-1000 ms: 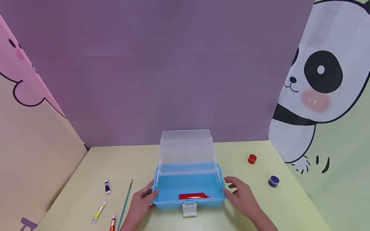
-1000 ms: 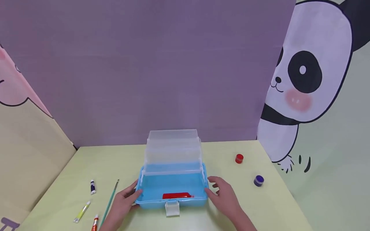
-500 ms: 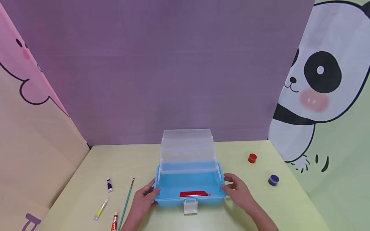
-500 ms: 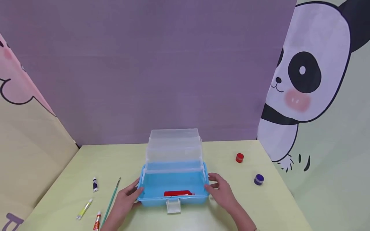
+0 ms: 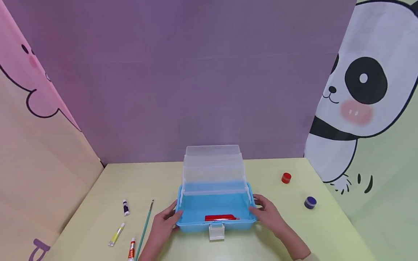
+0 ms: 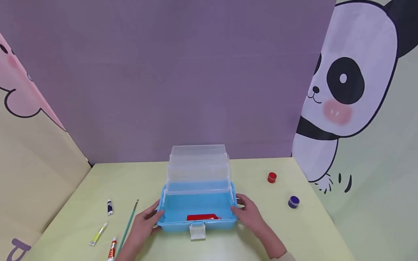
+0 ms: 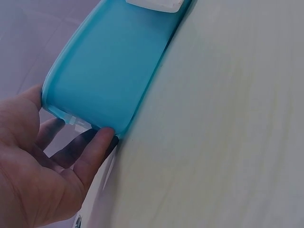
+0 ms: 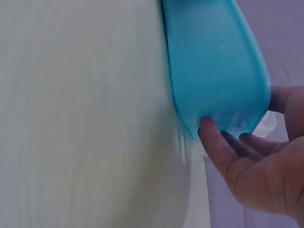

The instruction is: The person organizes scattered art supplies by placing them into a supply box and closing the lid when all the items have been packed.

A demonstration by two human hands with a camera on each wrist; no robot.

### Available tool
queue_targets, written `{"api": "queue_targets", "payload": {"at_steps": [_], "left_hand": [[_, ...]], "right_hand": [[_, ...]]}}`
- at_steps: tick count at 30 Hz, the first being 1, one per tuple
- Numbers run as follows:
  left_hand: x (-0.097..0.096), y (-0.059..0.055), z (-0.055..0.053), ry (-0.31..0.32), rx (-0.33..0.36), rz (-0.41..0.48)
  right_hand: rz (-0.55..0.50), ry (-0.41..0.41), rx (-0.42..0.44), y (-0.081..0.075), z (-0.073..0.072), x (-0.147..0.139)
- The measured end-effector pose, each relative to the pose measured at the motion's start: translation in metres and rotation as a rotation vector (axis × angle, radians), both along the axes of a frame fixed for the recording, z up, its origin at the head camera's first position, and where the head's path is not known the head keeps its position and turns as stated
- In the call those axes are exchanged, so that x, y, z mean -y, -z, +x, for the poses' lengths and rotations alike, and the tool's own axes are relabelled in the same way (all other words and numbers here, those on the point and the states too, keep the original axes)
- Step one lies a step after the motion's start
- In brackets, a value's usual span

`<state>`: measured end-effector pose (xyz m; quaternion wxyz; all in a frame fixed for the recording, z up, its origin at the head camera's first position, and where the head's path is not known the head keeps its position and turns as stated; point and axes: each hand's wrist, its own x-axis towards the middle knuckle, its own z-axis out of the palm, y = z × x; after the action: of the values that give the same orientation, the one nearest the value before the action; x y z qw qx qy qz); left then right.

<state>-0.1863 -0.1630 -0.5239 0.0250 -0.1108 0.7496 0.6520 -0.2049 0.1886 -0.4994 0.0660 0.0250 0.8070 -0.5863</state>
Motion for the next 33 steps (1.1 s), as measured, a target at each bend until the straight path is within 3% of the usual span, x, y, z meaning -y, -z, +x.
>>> {"api": "queue_targets", "payload": {"at_steps": [5,10,19,33], "left_hand": [[0.002,-0.003,-0.001,-0.007,0.013,-0.011],[0.003,-0.002,0.0,-0.021,0.025,-0.016],[0.0,0.003,0.001,-0.021,0.05,0.0],[0.001,0.001,-0.001,-0.013,0.028,0.01]], "right_hand": [[-0.045,0.033,0.103,-0.003,-0.003,0.001],[-0.104,0.016,0.15,-0.006,-0.003,0.002],[-0.107,-0.029,0.171,-0.009,-0.007,-0.002],[-0.076,-0.121,0.17,-0.012,-0.01,-0.005]]}}
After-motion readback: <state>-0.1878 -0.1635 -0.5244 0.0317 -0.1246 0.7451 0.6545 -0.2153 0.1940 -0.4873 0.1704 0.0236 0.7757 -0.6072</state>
